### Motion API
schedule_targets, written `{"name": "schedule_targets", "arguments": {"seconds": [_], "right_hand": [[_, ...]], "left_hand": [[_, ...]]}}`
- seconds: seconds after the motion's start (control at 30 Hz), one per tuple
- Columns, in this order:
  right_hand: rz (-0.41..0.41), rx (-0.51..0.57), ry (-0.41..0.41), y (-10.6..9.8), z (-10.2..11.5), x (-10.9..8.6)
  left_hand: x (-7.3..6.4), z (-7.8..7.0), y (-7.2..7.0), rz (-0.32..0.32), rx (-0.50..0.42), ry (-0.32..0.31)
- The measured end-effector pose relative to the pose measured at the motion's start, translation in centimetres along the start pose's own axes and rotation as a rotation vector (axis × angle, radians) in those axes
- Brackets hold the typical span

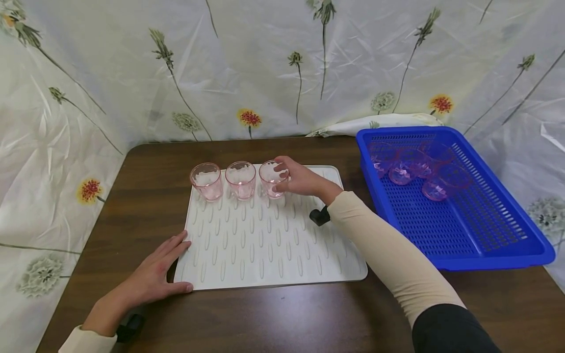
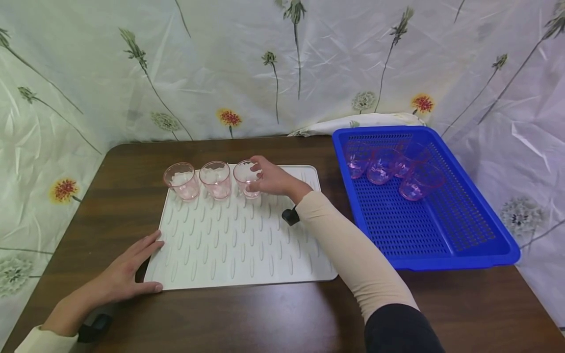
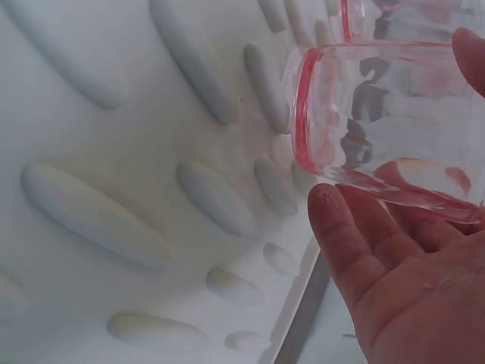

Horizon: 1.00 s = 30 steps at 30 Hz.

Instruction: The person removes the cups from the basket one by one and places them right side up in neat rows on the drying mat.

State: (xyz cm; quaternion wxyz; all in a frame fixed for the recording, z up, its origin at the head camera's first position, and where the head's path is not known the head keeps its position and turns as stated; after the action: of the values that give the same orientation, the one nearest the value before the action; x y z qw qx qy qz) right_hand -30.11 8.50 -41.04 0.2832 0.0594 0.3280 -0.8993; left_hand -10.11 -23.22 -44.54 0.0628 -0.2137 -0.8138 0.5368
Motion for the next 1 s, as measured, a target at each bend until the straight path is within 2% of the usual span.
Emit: {"name": "schedule_targets", "arguments": {"seconds": [0.37, 0.57, 0.83, 1.0], "right_hand": [[0.005, 0.001, -0.006, 0.1, -0.4, 0.1], [0.04, -0.023, -0.016, -0.2, 0.0, -0.2], [0.011, -0.142, -0.064, -2.5, 1.4, -1.6], [-0.007, -0.24, -0.114, -3.7, 2.0, -2.5]], "left_hand": [[0.1, 0.1, 0.1, 0.006, 0.001, -0.004], [0.1, 0.0, 0.1, 0.006, 0.0, -0.001], [0.1, 0.1, 0.2, 0.01, 0.007, -0.012], [0.1, 0.0, 0.1, -0.006, 0.021, 0.009]]}}
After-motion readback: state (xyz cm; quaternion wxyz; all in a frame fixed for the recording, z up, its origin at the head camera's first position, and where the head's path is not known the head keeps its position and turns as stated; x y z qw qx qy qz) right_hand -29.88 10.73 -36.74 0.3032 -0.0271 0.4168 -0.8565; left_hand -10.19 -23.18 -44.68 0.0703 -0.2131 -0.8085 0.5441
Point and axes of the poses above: each hand's wrist, its own x-axis towards the middle knuckle, its own y-axis out of the palm, z = x × y, the point moved 5 cm from there along x, towards the middle knuckle, and after that the axes turned 3 degrees about x, right-handed, at the moved point
